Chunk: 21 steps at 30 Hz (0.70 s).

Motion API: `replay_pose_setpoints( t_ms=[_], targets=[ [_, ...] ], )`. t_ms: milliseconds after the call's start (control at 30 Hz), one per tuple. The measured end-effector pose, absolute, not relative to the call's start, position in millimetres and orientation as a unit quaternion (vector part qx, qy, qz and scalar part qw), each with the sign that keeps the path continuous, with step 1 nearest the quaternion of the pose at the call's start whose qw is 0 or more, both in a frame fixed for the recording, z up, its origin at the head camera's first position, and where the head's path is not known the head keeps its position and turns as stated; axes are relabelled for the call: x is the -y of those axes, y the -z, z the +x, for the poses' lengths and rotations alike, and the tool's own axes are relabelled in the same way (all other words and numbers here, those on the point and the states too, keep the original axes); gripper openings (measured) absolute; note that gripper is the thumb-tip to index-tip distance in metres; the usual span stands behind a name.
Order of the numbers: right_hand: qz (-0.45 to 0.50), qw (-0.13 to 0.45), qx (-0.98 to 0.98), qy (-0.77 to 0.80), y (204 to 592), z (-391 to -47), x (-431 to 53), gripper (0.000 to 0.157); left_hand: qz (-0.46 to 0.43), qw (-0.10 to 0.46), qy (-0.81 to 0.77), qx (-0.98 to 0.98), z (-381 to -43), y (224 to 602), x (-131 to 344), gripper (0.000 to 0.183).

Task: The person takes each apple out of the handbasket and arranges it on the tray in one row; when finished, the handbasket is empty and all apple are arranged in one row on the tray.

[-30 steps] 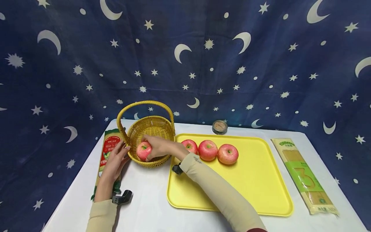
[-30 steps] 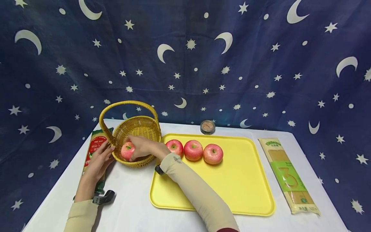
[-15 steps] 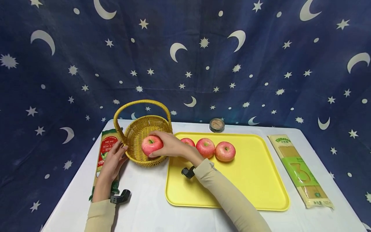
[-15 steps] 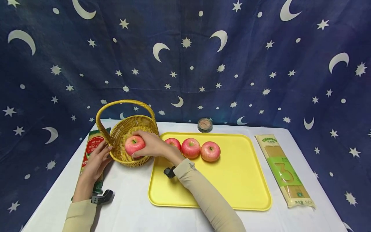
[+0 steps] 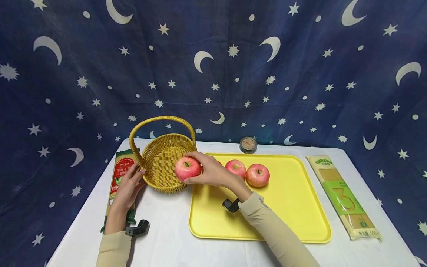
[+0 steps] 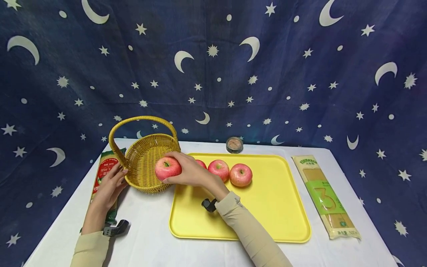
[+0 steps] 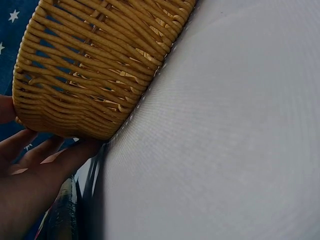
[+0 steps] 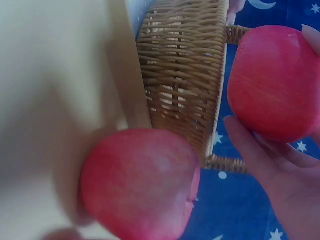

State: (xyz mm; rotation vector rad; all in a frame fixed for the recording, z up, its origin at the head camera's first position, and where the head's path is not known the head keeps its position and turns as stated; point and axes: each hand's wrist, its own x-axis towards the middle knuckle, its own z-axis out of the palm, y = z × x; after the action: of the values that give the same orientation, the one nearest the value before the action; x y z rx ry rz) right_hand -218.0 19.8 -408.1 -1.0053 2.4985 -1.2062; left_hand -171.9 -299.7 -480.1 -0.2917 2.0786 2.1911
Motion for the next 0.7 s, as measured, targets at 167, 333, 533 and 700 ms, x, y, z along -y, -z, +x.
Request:
replay_pose_setpoints(
  t_ms=[167,333,533,700],
  targets=[
    [-0.334,0.074,-0.835,0.431,407,-215,-39,0.075,-0.100,0.053,-0.721,-0.684,-172,480,299,0.072],
    [-0.307,0.066,-0.845,0.432,406,-213,-63,0.076,-0.102,0.049,-0.719,-0.686,-174,482,298,0.072],
    [-0.273,0.054,-0.856,0.437,404,-211,-97,0.075,-0.100,0.050,-0.720,-0.685,-173,483,297,0.073],
    [-0.232,0.055,-0.864,0.443,399,-208,-127,0.079,-0.106,0.054,-0.718,-0.686,-172,480,298,0.074]
  ],
)
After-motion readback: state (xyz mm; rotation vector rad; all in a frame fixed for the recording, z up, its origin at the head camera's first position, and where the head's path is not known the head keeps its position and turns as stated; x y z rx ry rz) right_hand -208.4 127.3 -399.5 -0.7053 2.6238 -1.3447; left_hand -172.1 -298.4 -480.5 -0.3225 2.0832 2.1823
